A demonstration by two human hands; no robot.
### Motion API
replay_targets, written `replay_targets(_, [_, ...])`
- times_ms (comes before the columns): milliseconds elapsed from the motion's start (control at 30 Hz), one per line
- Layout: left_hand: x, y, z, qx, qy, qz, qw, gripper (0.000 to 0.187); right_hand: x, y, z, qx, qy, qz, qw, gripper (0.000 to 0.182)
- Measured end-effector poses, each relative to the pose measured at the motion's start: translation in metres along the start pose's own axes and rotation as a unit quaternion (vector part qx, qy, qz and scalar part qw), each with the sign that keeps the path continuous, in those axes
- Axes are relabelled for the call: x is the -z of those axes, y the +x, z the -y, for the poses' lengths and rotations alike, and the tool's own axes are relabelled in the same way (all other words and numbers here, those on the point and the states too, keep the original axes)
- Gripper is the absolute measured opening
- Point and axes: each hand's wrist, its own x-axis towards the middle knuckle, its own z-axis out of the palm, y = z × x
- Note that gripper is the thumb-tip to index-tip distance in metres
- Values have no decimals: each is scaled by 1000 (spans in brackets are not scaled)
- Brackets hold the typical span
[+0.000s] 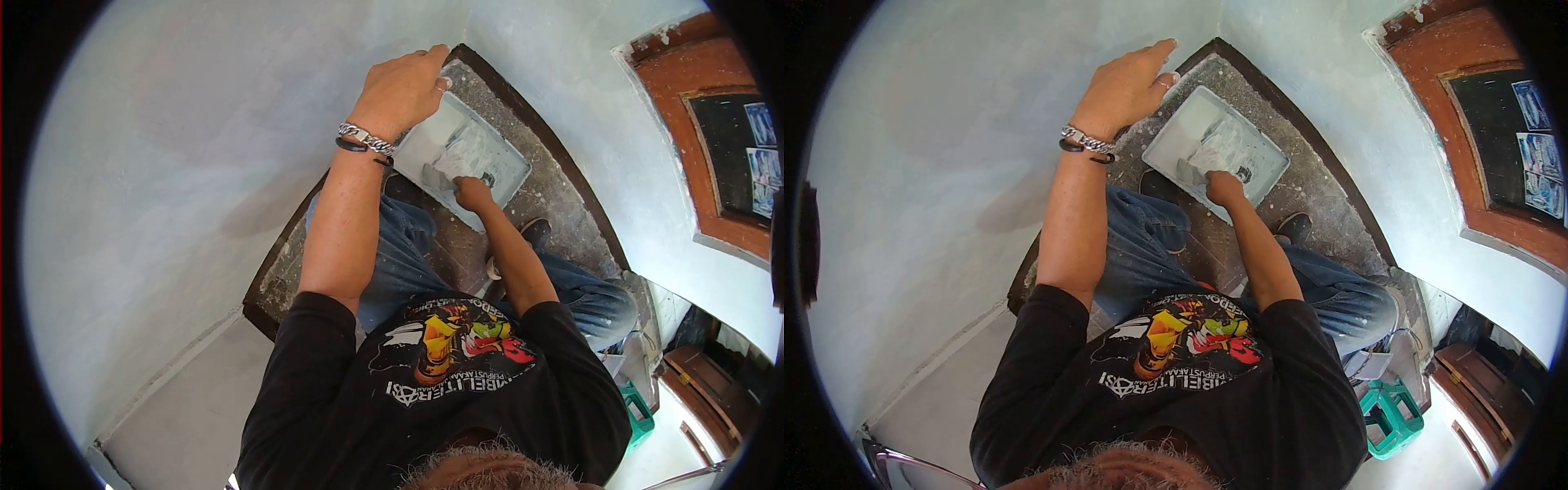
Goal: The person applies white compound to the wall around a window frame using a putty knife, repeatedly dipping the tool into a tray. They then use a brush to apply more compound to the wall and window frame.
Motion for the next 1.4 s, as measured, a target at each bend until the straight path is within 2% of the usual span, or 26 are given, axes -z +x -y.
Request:
replay_targets(67, [-3,1,1,0,3,3,1000,48,-24,-1,-43,76,67,-72,992,26])
replay_targets(100, [-2,1,1,1,0,2,1000,48,-9,-8,-47,4,178,-13,984,25])
replay_targets(167, [-1,1,1,0,-4,-2,1000,48,36,-33,-41,-136,389,103,905,25])
replay_targets(267, [0,1,5,2,-18,-14,1000,48,82,-74,-27,-169,620,23,766,25])
replay_targets(367, [6,0,4,18,-22,-11,1000,48,117,-106,-23,-145,732,-16,665,27])
replay_targets(433, [-1,-5,11,-33,-18,-73,997,45,126,-123,-23,-108,766,-72,629,26])
replay_targets(467, [-9,-4,17,-42,-21,-80,996,47,135,-130,-25,-93,764,-102,631,30])
replay_targets(500, [-4,-7,12,-16,-27,-46,998,48,144,-136,-23,-71,759,-139,632,33])
replay_targets(533, [-39,4,39,-111,4,-151,982,51,224,-158,7,45,707,-135,693,42])
replay_targets(567, [-25,4,25,-34,-41,-49,997,54,263,-162,21,89,659,-240,707,45])
replay_targets(633, [-15,2,13,-23,-37,-30,999,52,339,-181,45,152,529,-433,714,47])
replay_targets(733, [-13,2,9,-18,-32,-11,999,50,462,-202,64,198,242,-658,685,44])
replay_targets(767, [-13,1,8,-19,-33,-6,999,52,497,-215,80,166,206,-695,669,41])
replay_targets(833, [-15,3,9,-12,-33,3,999,53,563,-216,84,166,128,-749,629,41])
replay_targets(867, [-14,4,8,-6,-34,8,999,54,592,-216,88,190,44,-780,595,41])
replay_targets(900, [-13,5,7,-4,-32,6,999,54,616,-216,96,197,-9,-801,565,39])
replay_targets(1000, [-13,8,7,-5,-33,1,999,54,660,-224,125,155,-80,-818,547,38])
replay_targets(1100, [-17,13,8,-11,-41,-4,999,54,699,-221,132,166,-116,-821,534,38])
replay_targets(1200, [-16,15,6,-13,-35,-2,999,54,721,-221,137,112,-185,-829,515,38])
replay_targets(1300, [-15,14,5,-15,-35,-2,999,54,733,-220,136,122,-192,-825,517,38])
replay_targets(1400, [-13,13,4,-14,-36,-2,999,54,738,-216,135,90,-210,-827,514,38])
